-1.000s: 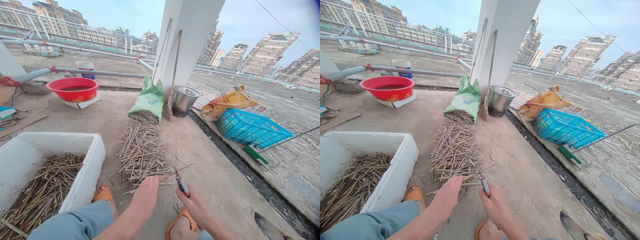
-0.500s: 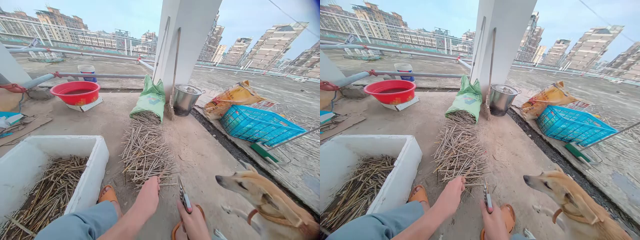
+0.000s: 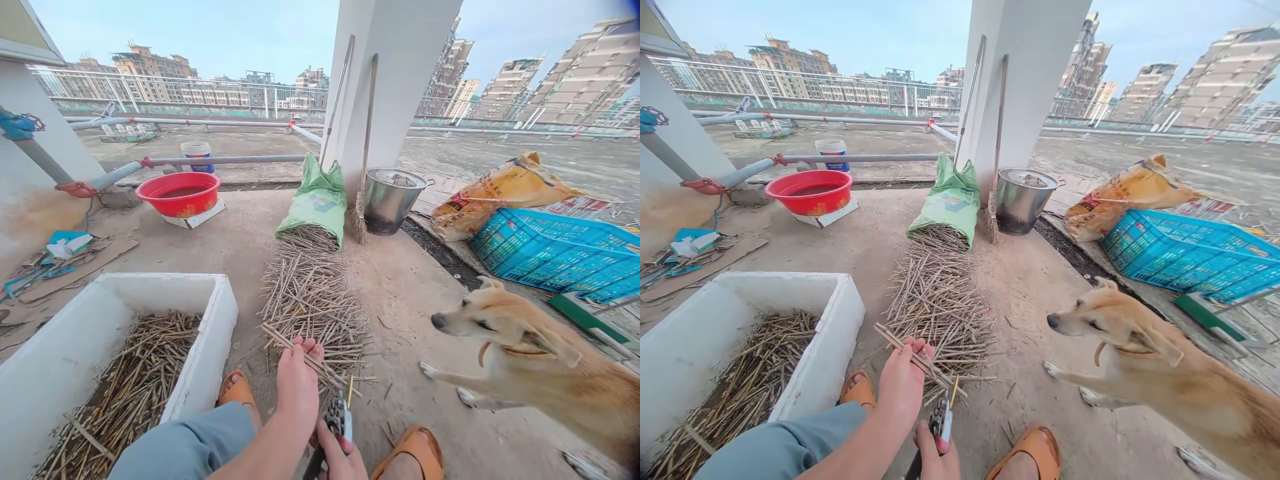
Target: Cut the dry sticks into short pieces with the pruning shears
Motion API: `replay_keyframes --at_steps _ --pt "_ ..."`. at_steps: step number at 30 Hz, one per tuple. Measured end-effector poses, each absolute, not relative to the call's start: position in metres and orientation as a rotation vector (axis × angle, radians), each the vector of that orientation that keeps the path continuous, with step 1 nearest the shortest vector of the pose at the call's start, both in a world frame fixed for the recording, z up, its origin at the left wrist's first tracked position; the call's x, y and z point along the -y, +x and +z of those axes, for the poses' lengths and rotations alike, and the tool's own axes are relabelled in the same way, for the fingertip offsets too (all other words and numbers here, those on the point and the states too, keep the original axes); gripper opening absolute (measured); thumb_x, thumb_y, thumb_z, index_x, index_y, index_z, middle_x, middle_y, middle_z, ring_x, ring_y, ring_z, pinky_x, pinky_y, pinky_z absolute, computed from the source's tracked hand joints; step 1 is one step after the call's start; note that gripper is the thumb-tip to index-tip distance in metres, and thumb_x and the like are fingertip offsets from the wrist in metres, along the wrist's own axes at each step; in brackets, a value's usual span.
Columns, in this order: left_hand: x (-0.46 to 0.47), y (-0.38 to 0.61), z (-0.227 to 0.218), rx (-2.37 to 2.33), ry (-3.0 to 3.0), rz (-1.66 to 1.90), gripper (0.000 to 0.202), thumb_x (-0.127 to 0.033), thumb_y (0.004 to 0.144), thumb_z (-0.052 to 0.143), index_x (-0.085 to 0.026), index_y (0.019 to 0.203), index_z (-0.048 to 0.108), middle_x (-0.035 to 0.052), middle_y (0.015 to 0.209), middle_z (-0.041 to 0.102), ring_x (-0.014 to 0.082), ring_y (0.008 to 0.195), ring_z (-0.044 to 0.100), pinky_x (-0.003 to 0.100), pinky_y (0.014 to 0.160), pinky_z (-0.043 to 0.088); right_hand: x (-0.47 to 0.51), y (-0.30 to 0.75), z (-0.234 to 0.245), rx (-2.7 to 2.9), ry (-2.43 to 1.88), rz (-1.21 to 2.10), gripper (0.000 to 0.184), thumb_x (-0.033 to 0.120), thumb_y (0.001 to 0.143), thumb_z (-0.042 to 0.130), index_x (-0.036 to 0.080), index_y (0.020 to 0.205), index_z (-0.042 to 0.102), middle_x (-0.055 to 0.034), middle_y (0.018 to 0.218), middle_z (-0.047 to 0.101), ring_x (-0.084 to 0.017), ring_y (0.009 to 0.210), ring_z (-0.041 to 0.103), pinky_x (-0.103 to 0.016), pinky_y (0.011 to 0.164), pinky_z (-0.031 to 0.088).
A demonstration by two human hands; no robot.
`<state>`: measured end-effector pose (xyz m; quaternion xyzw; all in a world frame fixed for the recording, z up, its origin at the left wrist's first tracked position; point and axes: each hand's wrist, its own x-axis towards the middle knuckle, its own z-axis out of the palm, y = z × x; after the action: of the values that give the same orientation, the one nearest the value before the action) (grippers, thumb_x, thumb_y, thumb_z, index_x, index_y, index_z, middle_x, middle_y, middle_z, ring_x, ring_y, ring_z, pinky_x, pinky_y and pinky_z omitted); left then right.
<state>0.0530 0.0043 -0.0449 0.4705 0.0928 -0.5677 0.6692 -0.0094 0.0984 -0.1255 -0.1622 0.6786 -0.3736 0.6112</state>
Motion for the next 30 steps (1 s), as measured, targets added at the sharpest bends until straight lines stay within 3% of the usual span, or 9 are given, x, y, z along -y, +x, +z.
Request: replay_keyframes --at_steps 5,9,12,17,20,23,27,30 --pt "-0.008 0.047 -0.048 -0.160 1.057 -1.287 0.011 -0.011 0.084 0.039 -0.018 0.080 0.047 0.0007 0.069 0.056 0.0089 0.057 0.056 0.028 0.068 0.052 -0.076 -0.007 -0.104 -1.609 -0.332 -0.878 0.033 0.047 0.051 0.069 0.020 0.060 0.053 -0.0034 0.060 0.062 -0.019 0.062 0.060 -0.028 0.057 0.048" --pt "-0.010 0.044 -0.047 -0.112 1.131 -1.246 0.011 -0.013 0.085 0.039 -0.017 0.081 0.048 0.0008 0.071 0.057 0.0092 0.058 0.057 0.026 0.066 0.051 -0.072 -0.001 -0.091 -1.542 -0.273 -0.920 0.039 0.054 0.044 0.066 0.022 0.053 0.046 0.0042 0.039 0.047 -0.012 0.038 0.045 -0.025 0.040 0.038" --pt "-0.012 0.043 -0.045 -0.087 1.166 -1.230 0.012 -0.013 0.086 0.039 -0.016 0.080 0.048 0.0009 0.072 0.057 0.0087 0.061 0.059 0.024 0.069 0.050 -0.072 0.004 -0.093 -1.513 -0.347 -0.943 0.038 0.055 0.048 0.062 0.024 0.048 0.040 0.0079 0.029 0.034 -0.010 0.030 0.035 -0.025 0.034 0.031" --pt "-0.009 0.049 -0.038 -0.127 1.114 -1.240 0.010 -0.012 0.086 0.040 -0.016 0.081 0.048 0.0027 0.074 0.061 0.0104 0.069 0.063 0.029 0.079 0.051 -0.072 -0.009 -0.106 -1.559 -0.384 -0.869 0.049 0.066 0.050 0.055 0.026 0.043 0.027 0.0105 0.031 0.026 -0.007 0.024 0.024 -0.024 0.027 0.025" --pt "-0.005 0.055 -0.031 -0.105 1.110 -1.349 0.007 -0.011 0.084 0.043 -0.015 0.085 0.048 0.0047 0.074 0.063 0.0118 0.065 0.064 0.032 0.075 0.053 -0.074 -0.039 -0.106 -1.553 -0.518 -0.787 0.047 0.064 0.049 0.062 0.023 0.046 0.039 0.0072 0.035 0.035 -0.010 0.029 0.035 -0.025 0.033 0.031" --pt "-0.003 0.058 -0.025 -0.033 1.125 -1.564 0.007 -0.013 0.080 0.051 -0.013 0.087 0.051 0.0091 0.079 0.067 0.0151 0.066 0.066 0.033 0.070 0.054 -0.076 -0.078 -0.091 -1.422 -0.871 -0.729 0.044 0.059 0.058 0.062 0.017 0.070 0.055 0.0036 0.051 0.047 -0.013 0.049 0.046 -0.026 0.051 0.038" --pt "-0.006 0.058 -0.021 0.063 1.174 -1.748 0.011 -0.016 0.077 0.058 -0.011 0.086 0.054 0.0114 0.080 0.068 0.0161 0.068 0.066 0.029 0.065 0.054 -0.074 -0.113 -0.060 -1.278 -1.346 -0.467 0.030 0.050 0.075 0.051 0.020 0.071 0.051 0.0013 0.064 0.047 -0.015 0.064 0.043 -0.026 0.063 0.034" --pt "-0.008 0.059 -0.019 0.165 1.173 -1.811 0.013 -0.018 0.077 0.060 -0.011 0.087 0.057 0.0121 0.084 0.068 0.0163 0.070 0.066 0.029 0.067 0.055 -0.069 -0.122 -0.047 -1.273 -1.495 -0.359 0.027 0.046 0.079 0.044 0.022 0.068 0.044 0.0028 0.064 0.039 -0.014 0.061 0.035 -0.026 0.060 0.030"
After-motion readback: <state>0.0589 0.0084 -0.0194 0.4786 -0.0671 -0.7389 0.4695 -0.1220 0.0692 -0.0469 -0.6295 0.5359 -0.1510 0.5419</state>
